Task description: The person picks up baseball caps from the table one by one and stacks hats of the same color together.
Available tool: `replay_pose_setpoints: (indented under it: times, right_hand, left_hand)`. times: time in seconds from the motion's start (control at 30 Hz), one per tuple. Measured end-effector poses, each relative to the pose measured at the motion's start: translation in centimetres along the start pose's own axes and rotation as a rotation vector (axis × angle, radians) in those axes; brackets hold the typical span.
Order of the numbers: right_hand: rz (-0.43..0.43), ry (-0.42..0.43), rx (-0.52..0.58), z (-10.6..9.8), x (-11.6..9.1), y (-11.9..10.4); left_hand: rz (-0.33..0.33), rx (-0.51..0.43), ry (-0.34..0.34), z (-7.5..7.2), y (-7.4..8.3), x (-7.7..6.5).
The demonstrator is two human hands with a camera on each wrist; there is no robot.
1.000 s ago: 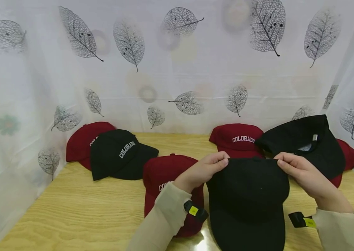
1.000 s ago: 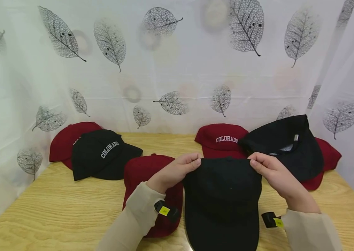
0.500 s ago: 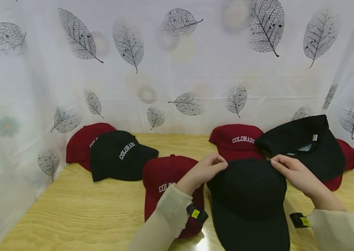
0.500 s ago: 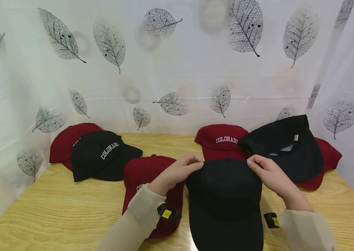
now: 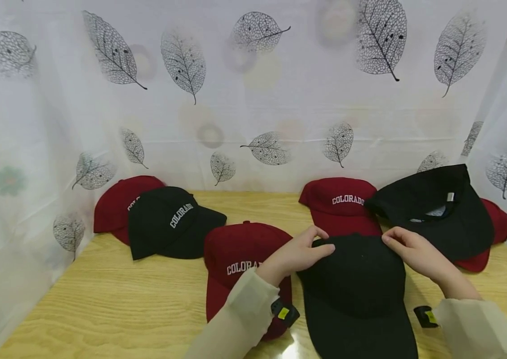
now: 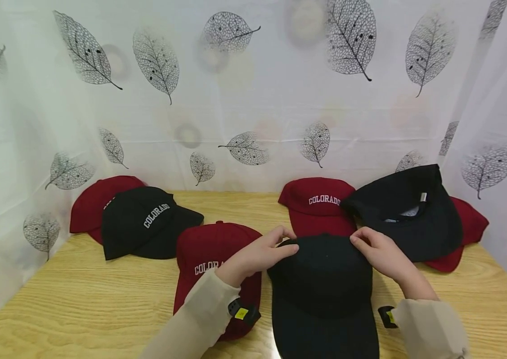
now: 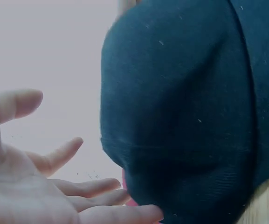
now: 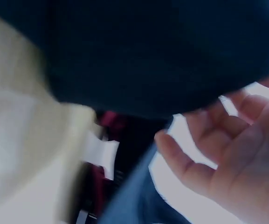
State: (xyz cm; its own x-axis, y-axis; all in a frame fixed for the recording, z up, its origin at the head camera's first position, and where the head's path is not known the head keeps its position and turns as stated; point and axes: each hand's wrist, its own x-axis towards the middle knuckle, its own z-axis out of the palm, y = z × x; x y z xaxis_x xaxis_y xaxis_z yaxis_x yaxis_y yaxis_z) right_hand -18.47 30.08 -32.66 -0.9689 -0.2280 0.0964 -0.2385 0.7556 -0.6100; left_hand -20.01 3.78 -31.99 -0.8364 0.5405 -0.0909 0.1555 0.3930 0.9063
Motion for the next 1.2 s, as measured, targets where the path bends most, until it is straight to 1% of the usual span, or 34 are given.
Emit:
replay_pose_setpoints:
  times: [0.07, 0.13, 0.2, 0.27, 0.33, 0.4, 0.47, 0.53, 0.63, 0.77, 0.9, 1.03, 1.1, 1.2]
  right_hand:
    - [0.011, 0.017, -0.101, -0.3, -0.2, -0.6]
    - [0.019, 0.013, -0.178, -0.7, -0.5, -1.3]
    - [0.029, -0.037, -0.225, -1.0, -0.8, -1.9]
    - [0.043, -0.124, -0.269, -1.1, -1.2, -2.5]
    - [0.07, -0.219, -0.305, -1.1, -1.5, -2.8]
    - [0.094, -0.287, -0.336, -0.9, -1.7, -3.0]
    - [0.118, -0.32, -0.356, -0.7, -1.8, -3.0]
    - [0.142, -0.336, -0.359, -0.5, -1.8, -2.9]
    - [0.152, -0.349, -0.344, -0.3, -1.9, -2.7]
    - [0.152, -0.346, -0.332, -0.3, -1.9, -2.6]
    - [0.186, -0.341, -0.329, -0.3, -1.7, -2.6]
    - [0.207, -0.326, -0.351, -0.4, -1.6, -2.6]
    - [0.197, -0.308, -0.38, -0.5, -1.6, -2.6]
    - [0.18, -0.28, -0.425, -0.7, -1.6, -2.5]
  left_hand:
    - [-0.006, 0.011, -0.014, -0.1, 0.2, -0.4]
    - [-0.009, 0.022, -0.039, -0.2, 0.2, -0.9]
    - [-0.015, 0.044, -0.067, -0.2, 0.1, -1.3]
    - [-0.022, 0.087, -0.094, -0.2, -0.1, -1.7]
    - [-0.03, 0.144, -0.117, -0.3, -0.3, -2.1]
    - [-0.037, 0.213, -0.138, -0.4, -0.4, -2.4]
    - [-0.037, 0.282, -0.159, -0.3, -0.4, -2.6]
    - [-0.033, 0.335, -0.176, -0.2, -0.5, -2.6]
    - [-0.021, 0.37, -0.184, 0.0, -0.5, -2.6]
    - [-0.025, 0.344, -0.183, 0.3, -0.7, -2.4]
    - [-0.042, 0.3, -0.186, 0.5, -0.9, -2.3]
    - [-0.009, 0.232, -0.203, 0.5, -1.0, -2.3]
    - [0.013, 0.191, -0.214, 0.6, -1.1, -2.2]
    - [0.016, 0.132, -0.232, 0.6, -1.1, -2.2]
